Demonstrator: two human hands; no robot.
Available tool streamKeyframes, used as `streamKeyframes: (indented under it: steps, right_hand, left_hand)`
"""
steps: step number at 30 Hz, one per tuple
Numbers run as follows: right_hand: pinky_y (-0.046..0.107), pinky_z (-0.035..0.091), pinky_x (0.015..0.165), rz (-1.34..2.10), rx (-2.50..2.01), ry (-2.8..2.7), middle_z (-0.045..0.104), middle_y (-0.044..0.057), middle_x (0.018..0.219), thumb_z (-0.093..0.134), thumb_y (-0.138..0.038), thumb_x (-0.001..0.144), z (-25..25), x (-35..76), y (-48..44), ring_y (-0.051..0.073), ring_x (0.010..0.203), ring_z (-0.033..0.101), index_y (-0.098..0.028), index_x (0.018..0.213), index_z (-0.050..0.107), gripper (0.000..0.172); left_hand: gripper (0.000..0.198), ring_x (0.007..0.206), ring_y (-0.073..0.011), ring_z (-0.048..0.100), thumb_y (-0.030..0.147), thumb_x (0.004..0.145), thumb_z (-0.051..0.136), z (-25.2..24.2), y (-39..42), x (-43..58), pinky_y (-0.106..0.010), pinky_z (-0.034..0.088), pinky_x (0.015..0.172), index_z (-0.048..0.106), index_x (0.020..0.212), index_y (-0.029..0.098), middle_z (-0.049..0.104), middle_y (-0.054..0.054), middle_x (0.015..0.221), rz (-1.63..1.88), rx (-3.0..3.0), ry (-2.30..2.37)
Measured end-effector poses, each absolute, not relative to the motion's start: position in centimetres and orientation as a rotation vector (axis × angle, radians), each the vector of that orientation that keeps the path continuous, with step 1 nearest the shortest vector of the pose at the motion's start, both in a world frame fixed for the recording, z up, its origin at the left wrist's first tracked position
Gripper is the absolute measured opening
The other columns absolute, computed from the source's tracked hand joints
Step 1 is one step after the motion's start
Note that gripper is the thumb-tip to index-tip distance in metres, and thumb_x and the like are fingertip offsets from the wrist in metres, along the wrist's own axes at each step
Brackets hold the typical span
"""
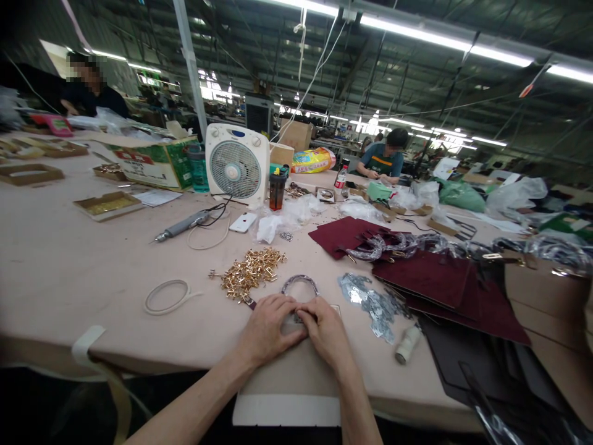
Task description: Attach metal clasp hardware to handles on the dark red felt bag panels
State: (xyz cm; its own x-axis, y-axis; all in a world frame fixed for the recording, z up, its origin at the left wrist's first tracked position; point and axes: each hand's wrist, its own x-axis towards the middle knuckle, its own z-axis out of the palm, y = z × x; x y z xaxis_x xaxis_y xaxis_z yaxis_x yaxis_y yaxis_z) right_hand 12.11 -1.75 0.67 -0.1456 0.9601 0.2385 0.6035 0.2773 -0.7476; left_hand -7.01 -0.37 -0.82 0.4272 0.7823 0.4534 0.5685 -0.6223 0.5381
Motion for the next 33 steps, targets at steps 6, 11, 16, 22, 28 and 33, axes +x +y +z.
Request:
streamKeyframes:
  steps: [6, 11, 16, 22, 28, 33]
  right_hand:
    - [0.035, 0.049, 0.088, 0.754, -1.377, -1.827, 0.073, 0.003, 0.095, 0.062, -0.031, 0.098, 1.1, 12.4, -1.6, 0.023, 0.093, 0.067, -0.027, 0.094, 0.079, 0.018]
    - [0.035, 0.050, 0.087, 0.823, -1.356, -1.840, 0.072, 0.003, 0.094, 0.063, -0.033, 0.097, 1.6, 12.4, -1.6, 0.023, 0.093, 0.066, -0.026, 0.090, 0.078, 0.019]
    - [0.034, 0.048, 0.091, 0.853, -1.354, -1.748, 0.071, 0.003, 0.098, 0.059, -0.038, 0.099, 1.6, 12.8, -1.6, 0.023, 0.097, 0.065, -0.025, 0.099, 0.076, 0.021]
    - [0.033, 0.047, 0.085, 0.747, -1.414, -1.620, 0.067, 0.004, 0.091, 0.055, -0.043, 0.102, 0.2, 12.9, -1.5, 0.023, 0.091, 0.062, -0.022, 0.096, 0.070, 0.027]
    - [0.033, 0.047, 0.084, 0.566, -1.391, -1.578, 0.067, 0.005, 0.093, 0.054, -0.042, 0.103, -1.0, 12.3, -1.4, 0.023, 0.091, 0.063, -0.023, 0.093, 0.068, 0.026]
    - [0.034, 0.046, 0.082, 0.506, -1.410, -1.611, 0.066, 0.005, 0.091, 0.054, -0.040, 0.103, -1.1, 12.0, -1.6, 0.023, 0.090, 0.062, -0.023, 0.092, 0.068, 0.025]
  left_hand:
    - [0.046, 0.117, -0.0292, 0.061, 0.044, 0.080, 0.085, -0.8, -0.4, -7.1, -0.048, 0.045, 0.105, 0.068, 0.120, 0.029, 0.071, -0.005, 0.120, 0.979, 2.370, 1.164]
    - [0.048, 0.117, -0.0290, 0.061, 0.044, 0.079, 0.086, -0.8, -0.4, -7.0, -0.048, 0.045, 0.105, 0.068, 0.121, 0.030, 0.072, -0.004, 0.118, 0.981, 2.364, 1.177]
    - [0.043, 0.118, -0.0280, 0.061, 0.040, 0.084, 0.083, -0.8, -0.3, -7.2, -0.047, 0.046, 0.105, 0.067, 0.123, 0.029, 0.072, -0.004, 0.121, 1.004, 2.360, 1.174]
    - [0.021, 0.122, -0.0255, 0.061, 0.032, 0.089, 0.080, -1.5, 0.2, -7.4, -0.046, 0.046, 0.106, 0.072, 0.108, 0.030, 0.072, -0.001, 0.128, 1.042, 2.324, 1.137]
    - [0.006, 0.120, -0.0244, 0.062, 0.030, 0.093, 0.076, -1.5, 0.4, -7.2, -0.046, 0.047, 0.103, 0.075, 0.099, 0.030, 0.073, 0.001, 0.126, 1.048, 2.285, 1.128]
    - [0.003, 0.116, -0.0254, 0.063, 0.027, 0.092, 0.075, -0.8, 0.3, -6.9, -0.047, 0.047, 0.100, 0.076, 0.092, 0.030, 0.075, 0.001, 0.124, 1.014, 2.237, 1.154]
